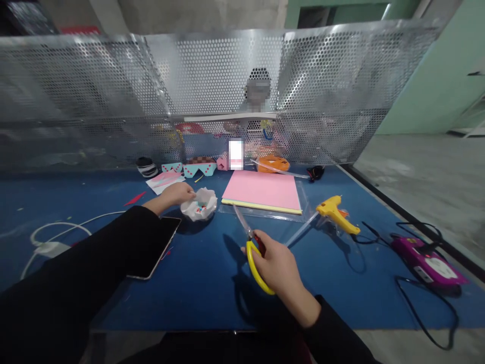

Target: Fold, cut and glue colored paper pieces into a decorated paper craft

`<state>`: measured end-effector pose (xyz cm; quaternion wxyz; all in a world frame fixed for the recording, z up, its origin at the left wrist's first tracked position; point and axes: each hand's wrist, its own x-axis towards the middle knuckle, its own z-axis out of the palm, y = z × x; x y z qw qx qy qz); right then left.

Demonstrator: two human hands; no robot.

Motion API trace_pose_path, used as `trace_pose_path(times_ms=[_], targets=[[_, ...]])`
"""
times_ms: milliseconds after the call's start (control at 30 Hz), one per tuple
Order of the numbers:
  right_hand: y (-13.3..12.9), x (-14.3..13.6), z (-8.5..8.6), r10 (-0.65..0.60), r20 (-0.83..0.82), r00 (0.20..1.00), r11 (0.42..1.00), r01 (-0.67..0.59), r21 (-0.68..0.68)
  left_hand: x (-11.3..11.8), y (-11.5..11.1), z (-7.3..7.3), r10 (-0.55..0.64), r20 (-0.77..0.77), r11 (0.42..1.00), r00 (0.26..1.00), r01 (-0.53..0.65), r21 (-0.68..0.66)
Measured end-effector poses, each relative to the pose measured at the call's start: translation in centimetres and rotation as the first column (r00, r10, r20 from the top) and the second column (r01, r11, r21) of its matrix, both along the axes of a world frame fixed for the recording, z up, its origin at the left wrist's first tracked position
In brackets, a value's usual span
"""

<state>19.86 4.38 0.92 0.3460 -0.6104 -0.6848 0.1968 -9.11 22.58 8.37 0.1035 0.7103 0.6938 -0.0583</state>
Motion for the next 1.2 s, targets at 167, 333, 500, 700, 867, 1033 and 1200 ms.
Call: trace_pose_path(times_ms=[167,333,500,700,867,1033,1200], targets=[[-0.6,-1.2,0.8,0.197,0.344,0.918,0.980,-0.192,-0.049,-0.5,1.0,0.7,0.009,0.007,0.998,1.000,-0.010,0.056],[0.3,-2.4,0.7,0.306,0.548,0.779,0.948,-0.302,-0.101,0.4,-1.6,4.3,-0.027,-0.013,0.967,1.000,0.029,0.253],[1.4,-2.7,1.3,0.384,0.652,0.654,0.906,-0.402,-0.130,4.4,-8.8,5.0,-0.284,0.024,0.923,0.958,0.267,0.279],[1.5,-2.8,2.0,0.439,0.698,0.566,0.863,-0.480,-0.154,8.5,-15.5,0.4,-0.515,0.046,0.855,0.856,0.510,0.098],[1.7,-2.9,1.5,0.406,0.700,0.587,0.890,-0.429,-0.155,8.7,-16.7,-0.8,-0.499,0.060,0.865,0.865,0.491,0.106],[2.1,-3.8,0.9,0.346,0.705,0.620,0.925,-0.350,-0.146,8.6,-15.6,-0.7,-0.455,0.071,0.888,0.887,0.446,0.115],[1.7,-4.0,2.0,0.362,0.727,0.583,0.916,-0.366,-0.162,9.1,-12.4,-1.8,-0.435,0.078,0.895,0.897,0.422,0.142]])
